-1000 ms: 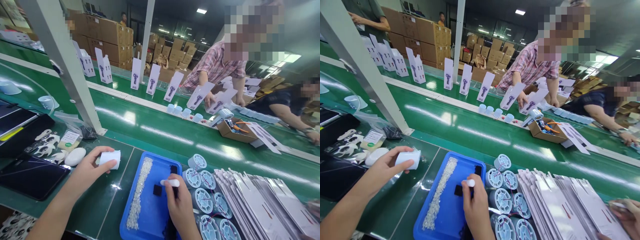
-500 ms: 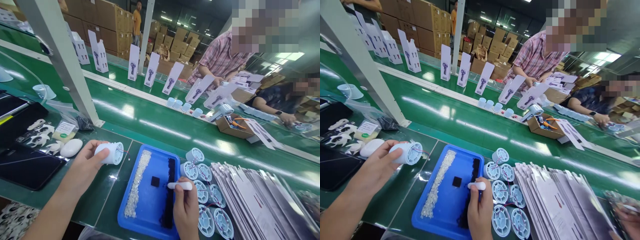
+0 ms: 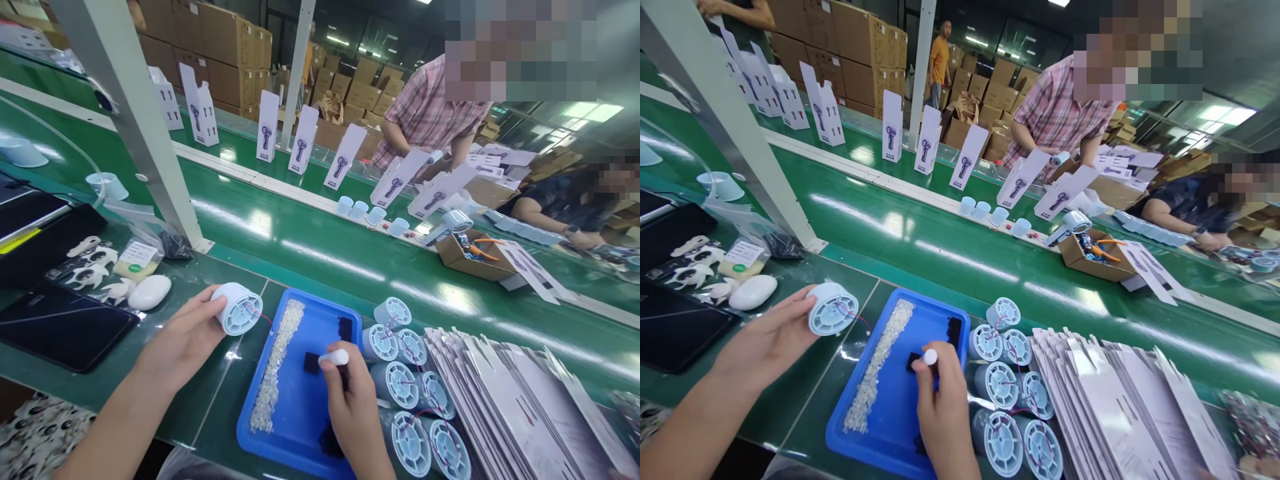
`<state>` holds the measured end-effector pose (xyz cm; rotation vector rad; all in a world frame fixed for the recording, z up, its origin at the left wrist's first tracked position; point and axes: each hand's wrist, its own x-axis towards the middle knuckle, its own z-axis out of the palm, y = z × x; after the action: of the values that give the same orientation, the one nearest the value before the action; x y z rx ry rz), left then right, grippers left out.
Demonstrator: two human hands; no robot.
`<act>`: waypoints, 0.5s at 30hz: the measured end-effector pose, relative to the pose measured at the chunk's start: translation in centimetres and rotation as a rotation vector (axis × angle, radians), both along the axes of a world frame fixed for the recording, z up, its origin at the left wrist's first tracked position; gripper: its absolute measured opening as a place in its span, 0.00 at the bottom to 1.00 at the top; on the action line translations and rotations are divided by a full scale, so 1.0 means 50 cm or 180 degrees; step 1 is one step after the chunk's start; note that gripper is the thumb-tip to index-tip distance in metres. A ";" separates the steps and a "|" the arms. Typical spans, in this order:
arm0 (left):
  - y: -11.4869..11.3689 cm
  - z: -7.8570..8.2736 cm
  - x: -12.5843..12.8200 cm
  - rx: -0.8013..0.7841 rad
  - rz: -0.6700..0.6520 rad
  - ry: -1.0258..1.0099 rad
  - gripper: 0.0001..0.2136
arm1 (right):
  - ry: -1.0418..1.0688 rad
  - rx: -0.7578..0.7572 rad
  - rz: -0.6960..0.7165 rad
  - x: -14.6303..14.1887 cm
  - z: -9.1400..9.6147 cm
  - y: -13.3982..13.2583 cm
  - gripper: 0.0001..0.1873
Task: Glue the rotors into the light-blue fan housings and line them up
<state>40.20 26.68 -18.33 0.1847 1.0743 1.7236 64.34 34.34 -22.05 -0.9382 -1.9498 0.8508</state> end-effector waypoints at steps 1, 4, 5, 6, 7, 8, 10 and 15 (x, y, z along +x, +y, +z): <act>0.003 0.000 0.006 -0.0002 -0.0021 0.0014 0.08 | 0.0065 -0.0093 0.0011 -0.007 0.007 -0.004 0.05; 0.007 0.005 0.027 -0.0001 -0.0090 0.0233 0.10 | 0.0750 -0.0350 -0.0253 -0.028 0.034 -0.030 0.05; 0.007 0.007 0.035 -0.0019 -0.0116 0.0336 0.11 | 0.1051 -0.0436 -0.0331 -0.036 0.043 -0.042 0.05; 0.007 0.009 0.043 -0.0039 -0.0142 0.0436 0.12 | 0.1308 -0.0523 -0.0360 -0.043 0.053 -0.053 0.05; 0.006 0.011 0.051 -0.0052 -0.0155 0.0535 0.13 | 0.1491 -0.0607 -0.0370 -0.051 0.062 -0.064 0.05; 0.005 0.013 0.059 -0.0059 -0.0142 0.0634 0.14 | 0.1595 -0.0689 -0.0372 -0.059 0.070 -0.073 0.05; 0.002 0.016 0.072 -0.0061 -0.0048 0.0830 0.16 | 0.1679 -0.0765 -0.0317 -0.072 0.081 -0.084 0.04; -0.008 0.022 0.089 -0.0131 -0.0039 0.1204 0.17 | 0.1751 -0.0842 -0.0150 -0.085 0.086 -0.088 0.04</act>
<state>44.66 26.27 -17.21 0.5053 1.3771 1.6925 60.08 29.94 -17.76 -0.7864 -1.3609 1.2126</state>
